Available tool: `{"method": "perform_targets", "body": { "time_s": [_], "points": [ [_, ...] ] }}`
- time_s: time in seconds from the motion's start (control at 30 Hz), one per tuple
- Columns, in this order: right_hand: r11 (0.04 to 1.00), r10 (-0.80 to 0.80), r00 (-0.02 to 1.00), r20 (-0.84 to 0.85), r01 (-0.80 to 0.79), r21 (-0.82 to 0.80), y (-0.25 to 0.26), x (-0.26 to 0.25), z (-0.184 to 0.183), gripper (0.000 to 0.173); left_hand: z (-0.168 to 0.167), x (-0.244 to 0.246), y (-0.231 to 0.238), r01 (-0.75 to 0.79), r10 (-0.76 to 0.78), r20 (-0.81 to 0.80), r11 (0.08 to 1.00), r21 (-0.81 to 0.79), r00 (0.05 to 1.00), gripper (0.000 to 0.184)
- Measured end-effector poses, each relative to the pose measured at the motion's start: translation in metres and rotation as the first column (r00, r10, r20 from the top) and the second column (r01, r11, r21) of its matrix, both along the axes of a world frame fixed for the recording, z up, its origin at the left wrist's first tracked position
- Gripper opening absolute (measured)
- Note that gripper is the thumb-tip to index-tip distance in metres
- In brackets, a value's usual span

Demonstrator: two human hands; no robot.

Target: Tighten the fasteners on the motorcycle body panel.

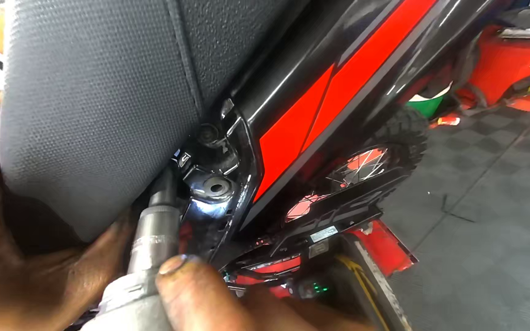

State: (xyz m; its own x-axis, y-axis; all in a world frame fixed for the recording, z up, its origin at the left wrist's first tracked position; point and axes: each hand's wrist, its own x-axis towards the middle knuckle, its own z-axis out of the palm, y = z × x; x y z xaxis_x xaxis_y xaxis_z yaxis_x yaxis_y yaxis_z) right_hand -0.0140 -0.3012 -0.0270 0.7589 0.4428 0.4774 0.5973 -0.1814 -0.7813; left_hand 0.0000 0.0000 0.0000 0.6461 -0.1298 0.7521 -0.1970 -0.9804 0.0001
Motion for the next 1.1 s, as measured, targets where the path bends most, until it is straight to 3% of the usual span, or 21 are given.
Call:
{"method": "perform_targets", "body": {
  "time_s": [0.1,0.3,0.5,0.63,0.87,1.1],
  "points": [
    [0.997,-0.03,0.999,-0.01,0.029,-0.066,-0.001,0.0,-0.003,0.04,0.003,0.002,0.0,0.014,-0.014,-0.008,1.0,0.026,1.0,0.091],
    [0.999,0.019,1.0,0.004,-0.019,-0.026,-0.001,0.001,0.001,0.047,0.007,0.0,0.004,0.005,-0.007,0.012,0.992,0.128,1.0,0.092],
    [0.995,-0.036,0.997,0.069,0.042,-0.087,-0.01,0.004,0.007,0.046,-0.004,0.006,0.036,-0.033,0.016,0.078,0.973,0.227,0.997,0.099],
    [0.995,-0.036,0.997,0.064,0.042,-0.089,-0.011,0.004,0.009,0.048,-0.01,0.009,0.035,-0.085,0.065,0.09,0.968,0.238,0.994,0.091],
    [0.995,-0.066,0.991,0.118,0.075,-0.07,-0.008,0.003,0.005,0.053,0.032,0.018,-0.033,-0.023,-0.025,0.172,0.963,0.268,0.985,0.085],
    [0.996,-0.079,0.99,0.12,0.082,-0.025,-0.002,0.001,-0.001,0.057,0.048,0.016,-0.067,-0.015,-0.062,0.213,0.94,0.341,0.975,0.077]
  ]
}}
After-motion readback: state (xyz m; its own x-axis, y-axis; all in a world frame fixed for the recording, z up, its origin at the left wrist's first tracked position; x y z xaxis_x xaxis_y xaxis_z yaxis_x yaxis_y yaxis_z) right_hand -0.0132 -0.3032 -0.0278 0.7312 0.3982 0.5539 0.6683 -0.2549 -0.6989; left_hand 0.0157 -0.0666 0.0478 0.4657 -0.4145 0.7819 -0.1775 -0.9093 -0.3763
